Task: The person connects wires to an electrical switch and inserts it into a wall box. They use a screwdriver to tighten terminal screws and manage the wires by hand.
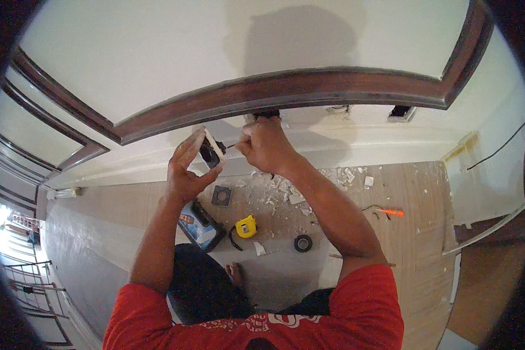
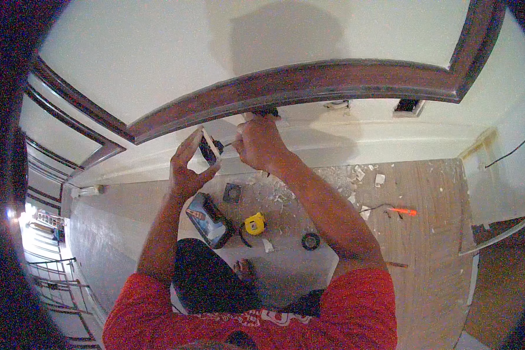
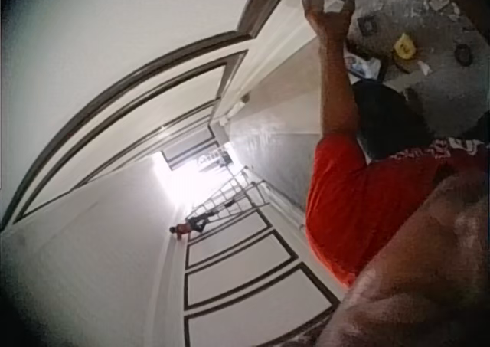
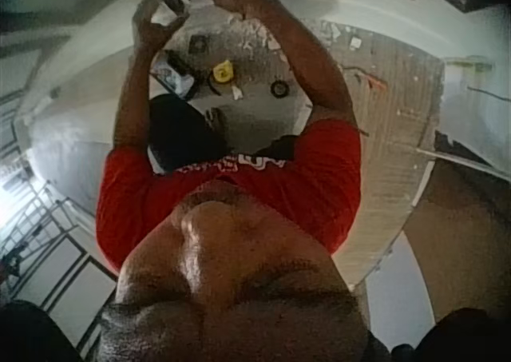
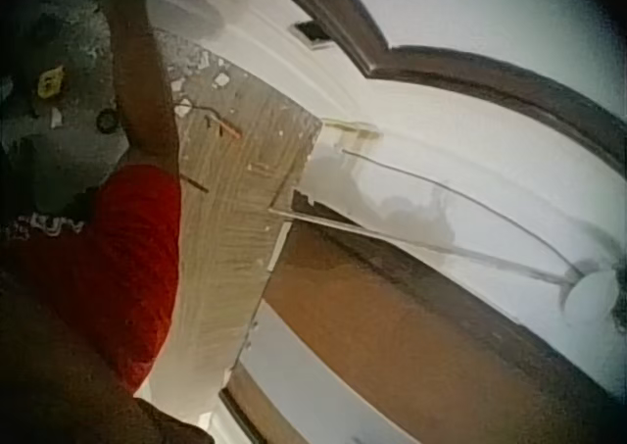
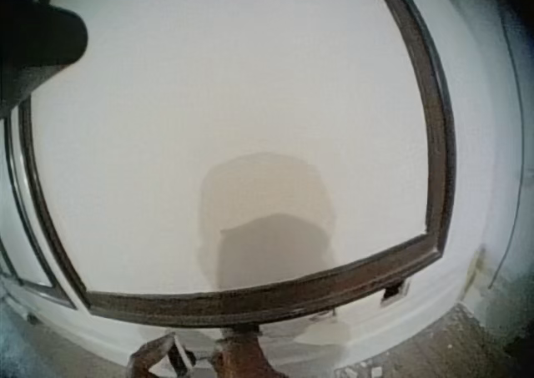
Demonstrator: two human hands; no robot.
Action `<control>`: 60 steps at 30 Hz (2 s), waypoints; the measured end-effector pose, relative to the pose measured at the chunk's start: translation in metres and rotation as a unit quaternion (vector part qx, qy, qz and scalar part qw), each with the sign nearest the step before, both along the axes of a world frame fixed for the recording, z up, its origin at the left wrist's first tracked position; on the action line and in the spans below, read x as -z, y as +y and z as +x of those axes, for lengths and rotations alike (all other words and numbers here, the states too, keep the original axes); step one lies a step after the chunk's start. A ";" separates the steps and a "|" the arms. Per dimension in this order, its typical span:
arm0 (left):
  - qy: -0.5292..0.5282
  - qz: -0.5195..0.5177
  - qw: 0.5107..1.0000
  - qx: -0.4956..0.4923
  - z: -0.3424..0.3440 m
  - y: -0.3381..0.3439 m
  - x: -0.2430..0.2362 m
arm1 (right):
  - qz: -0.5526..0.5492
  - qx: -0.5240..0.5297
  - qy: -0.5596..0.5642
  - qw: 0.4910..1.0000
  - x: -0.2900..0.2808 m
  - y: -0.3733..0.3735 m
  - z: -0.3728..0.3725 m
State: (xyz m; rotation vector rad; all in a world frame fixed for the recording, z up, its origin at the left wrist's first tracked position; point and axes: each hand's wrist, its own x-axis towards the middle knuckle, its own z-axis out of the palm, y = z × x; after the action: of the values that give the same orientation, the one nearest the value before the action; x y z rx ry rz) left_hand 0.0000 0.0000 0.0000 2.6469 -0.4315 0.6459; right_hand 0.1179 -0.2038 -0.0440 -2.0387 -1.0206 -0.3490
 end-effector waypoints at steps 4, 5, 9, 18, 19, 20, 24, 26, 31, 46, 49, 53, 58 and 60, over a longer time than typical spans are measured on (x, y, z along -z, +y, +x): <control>-0.025 -0.009 0.999 0.033 0.001 -0.005 -0.002 | 0.033 -0.042 0.021 0.998 0.006 -0.004 0.005; -0.028 -0.020 0.999 0.033 0.001 -0.008 -0.002 | 0.050 -0.047 0.016 0.998 0.009 -0.005 0.006; -0.031 -0.016 0.999 0.038 0.002 -0.011 -0.001 | 0.048 -0.069 0.098 0.992 0.008 -0.008 0.008; 0.192 -0.404 0.894 -0.018 -0.001 -0.015 0.015 | 0.019 -0.082 0.067 0.994 0.000 -0.017 0.011; 0.181 -0.381 0.907 -0.010 -0.001 -0.012 0.019 | 0.018 -0.081 0.052 0.995 0.003 -0.015 0.011; 0.170 -0.357 0.918 -0.002 -0.001 -0.010 0.021 | 0.017 -0.080 0.037 0.996 0.005 -0.013 0.011; -0.001 0.015 1.000 -0.003 -0.002 -0.018 -0.002 | 0.025 -0.052 0.011 0.998 0.008 -0.013 0.008; -0.035 0.041 0.999 0.002 0.000 -0.022 -0.003 | 0.057 -0.054 0.026 0.997 0.011 -0.012 0.011; 0.044 -0.047 0.998 -0.012 -0.005 -0.019 0.002 | 0.041 -0.068 0.078 0.994 0.003 -0.017 0.008; 0.320 -0.668 0.669 0.066 -0.002 -0.013 0.043 | 0.031 -0.081 0.188 0.978 -0.007 -0.023 0.012; 0.352 -0.686 0.633 0.078 0.000 -0.014 0.042 | 0.029 -0.080 0.184 0.979 -0.002 -0.025 0.013; 0.318 -0.653 0.683 0.075 0.001 -0.014 0.035 | 0.062 -0.095 0.183 0.977 -0.001 -0.024 0.011; 0.171 -0.411 0.894 0.045 0.003 -0.020 0.026 | 0.109 -0.106 0.174 0.973 0.008 -0.023 0.011; 0.156 -0.350 0.923 0.044 0.001 -0.025 0.018 | 0.111 -0.107 0.181 0.971 0.011 -0.025 0.012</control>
State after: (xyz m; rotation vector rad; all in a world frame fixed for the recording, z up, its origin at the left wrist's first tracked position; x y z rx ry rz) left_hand 0.0014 -0.0254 -0.0177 1.9773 -0.1748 0.2631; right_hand 0.1304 -0.2284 -0.0554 -1.6916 -0.9159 0.0242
